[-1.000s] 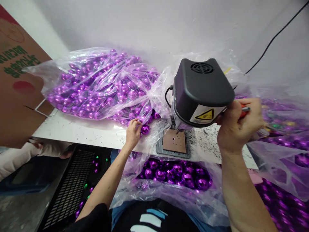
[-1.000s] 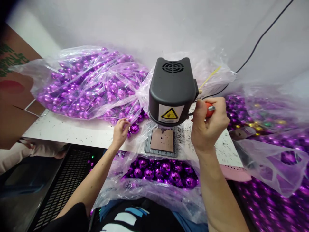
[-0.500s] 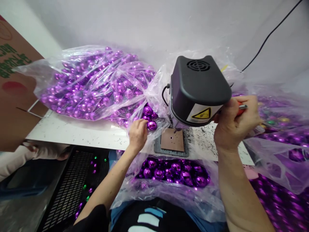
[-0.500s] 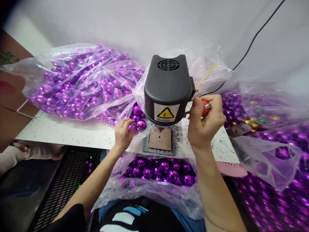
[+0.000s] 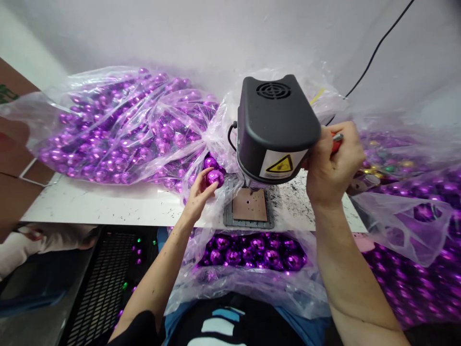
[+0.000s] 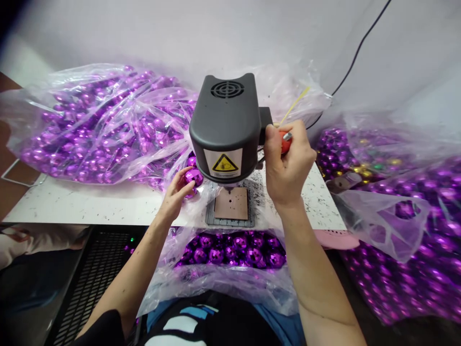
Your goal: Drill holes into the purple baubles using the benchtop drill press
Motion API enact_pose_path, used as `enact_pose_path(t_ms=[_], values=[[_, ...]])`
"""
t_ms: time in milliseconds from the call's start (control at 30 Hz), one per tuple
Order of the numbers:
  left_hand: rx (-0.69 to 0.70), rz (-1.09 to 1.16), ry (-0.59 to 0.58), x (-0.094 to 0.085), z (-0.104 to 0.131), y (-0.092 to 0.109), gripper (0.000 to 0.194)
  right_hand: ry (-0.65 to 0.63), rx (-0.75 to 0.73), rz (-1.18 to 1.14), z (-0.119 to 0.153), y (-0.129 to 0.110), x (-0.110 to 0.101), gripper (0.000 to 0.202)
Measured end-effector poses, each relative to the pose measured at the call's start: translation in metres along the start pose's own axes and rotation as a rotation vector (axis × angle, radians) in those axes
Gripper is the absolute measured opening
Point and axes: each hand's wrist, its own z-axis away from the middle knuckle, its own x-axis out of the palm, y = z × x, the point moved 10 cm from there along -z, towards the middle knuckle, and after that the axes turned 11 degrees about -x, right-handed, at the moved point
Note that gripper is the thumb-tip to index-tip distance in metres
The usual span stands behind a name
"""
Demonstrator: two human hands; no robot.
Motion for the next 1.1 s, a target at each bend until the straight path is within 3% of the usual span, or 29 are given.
enact_pose_path(t_ms=[100, 167, 300, 400, 533, 800, 900, 1100], values=[[-0.237, 0.286, -0.284, 0.028, 0.025, -0.011, 0.053, 0.016, -0.019, 0.013, -0.009, -0.001, 0.004, 0.054], [-0.356, 0.411, -0.382, 0.046, 0.04, -0.021, 0.056, 0.04, -0.034, 0.015, -0.012, -0.001, 0.006, 0.059], [-0.531, 0.613, -0.461, 0.076, 0.055, -0.044, 0.055, 0.046, -0.049, 0.028, -0.014, -0.001, 0.008, 0.067], [-0.556, 0.624, -0.469, 0.088, 0.054, -0.053, 0.051, 0.034, -0.047, 0.016, -0.013, -0.001, 0.008, 0.066], [-0.414, 0.41, -0.365, 0.086, 0.043, -0.051, 0.052, 0.05, -0.044, -0.013, -0.012, -0.001, 0.008, 0.065], [0.055, -0.274, -0.233, 0.099, 0.04, -0.006, 0.046, 0.058, -0.07, -0.017, -0.012, -0.003, 0.008, 0.063], [0.131, -0.439, -0.184, 0.107, 0.043, 0.004, 0.043, 0.057, -0.074, -0.019, -0.012, -0.004, 0.008, 0.061], [0.192, -0.533, -0.128, 0.116, 0.045, 0.008, 0.036, 0.045, -0.075, -0.016, -0.012, -0.004, 0.009, 0.061]])
